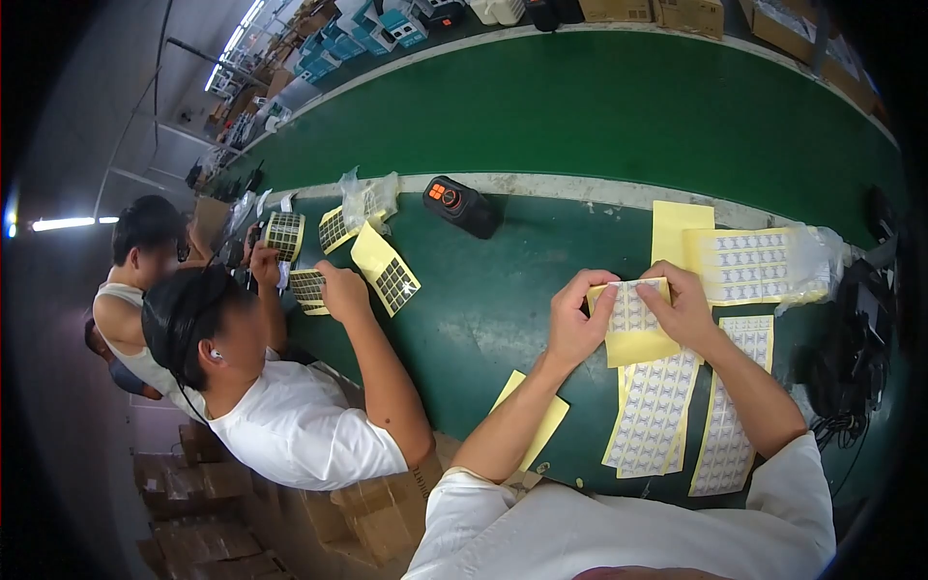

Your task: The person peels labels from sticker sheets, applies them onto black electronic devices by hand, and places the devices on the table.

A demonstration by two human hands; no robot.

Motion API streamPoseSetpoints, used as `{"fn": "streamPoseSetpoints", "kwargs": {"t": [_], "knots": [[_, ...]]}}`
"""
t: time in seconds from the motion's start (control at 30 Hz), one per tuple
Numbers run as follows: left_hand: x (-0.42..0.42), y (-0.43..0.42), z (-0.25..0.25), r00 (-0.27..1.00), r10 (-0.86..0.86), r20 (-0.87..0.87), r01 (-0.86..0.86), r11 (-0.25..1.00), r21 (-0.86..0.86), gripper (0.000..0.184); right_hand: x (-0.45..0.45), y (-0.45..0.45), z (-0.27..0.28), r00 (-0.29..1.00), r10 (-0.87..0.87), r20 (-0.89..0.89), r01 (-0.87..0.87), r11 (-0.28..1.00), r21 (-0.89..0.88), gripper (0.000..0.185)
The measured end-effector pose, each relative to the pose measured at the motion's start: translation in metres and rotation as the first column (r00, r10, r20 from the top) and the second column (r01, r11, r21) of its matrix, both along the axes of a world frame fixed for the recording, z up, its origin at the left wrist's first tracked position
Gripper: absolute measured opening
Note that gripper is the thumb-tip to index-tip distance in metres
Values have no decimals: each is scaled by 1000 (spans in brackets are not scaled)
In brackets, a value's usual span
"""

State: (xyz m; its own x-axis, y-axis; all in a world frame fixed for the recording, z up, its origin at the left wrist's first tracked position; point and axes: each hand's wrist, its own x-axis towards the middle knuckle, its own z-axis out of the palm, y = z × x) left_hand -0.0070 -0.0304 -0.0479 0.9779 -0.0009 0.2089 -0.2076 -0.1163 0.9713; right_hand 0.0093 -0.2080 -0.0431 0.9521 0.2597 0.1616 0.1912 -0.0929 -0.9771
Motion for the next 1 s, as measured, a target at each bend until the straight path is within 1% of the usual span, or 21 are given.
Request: {"fn": "streamPoseSetpoints", "kwargs": {"t": [0.23,0.3,0.4,0.47,0.8,0.9,1.0], "knots": [[0,0,1,1000,-11,-22,11,1000,-6,7,1,-1,5,1000,6,11,-6,999,-35,10],[0,0,1,999,-12,-34,12,1000,-5,7,0,-1,4,1000,-5,-12,4,998,-58,10],[0,1,-3,999,-20,-32,19,1000,-12,7,0,-1,6,1000,-5,-10,4,999,-47,10],[1,3,-5,998,-61,28,60,998,26,9,-1,-1,7,1000,-2,-14,2,999,-50,9],[0,0,0,999,-18,-35,18,1000,5,7,0,-1,4,1000,0,-5,0,1000,-26,9],[1,1,-2,1000,-14,-14,14,1000,-2,7,0,-1,4,1000,2,-1,-2,999,-33,9],[2,3,-7,998,-52,39,51,998,43,9,0,-1,3,1000,-4,18,5,999,-39,9]]}}
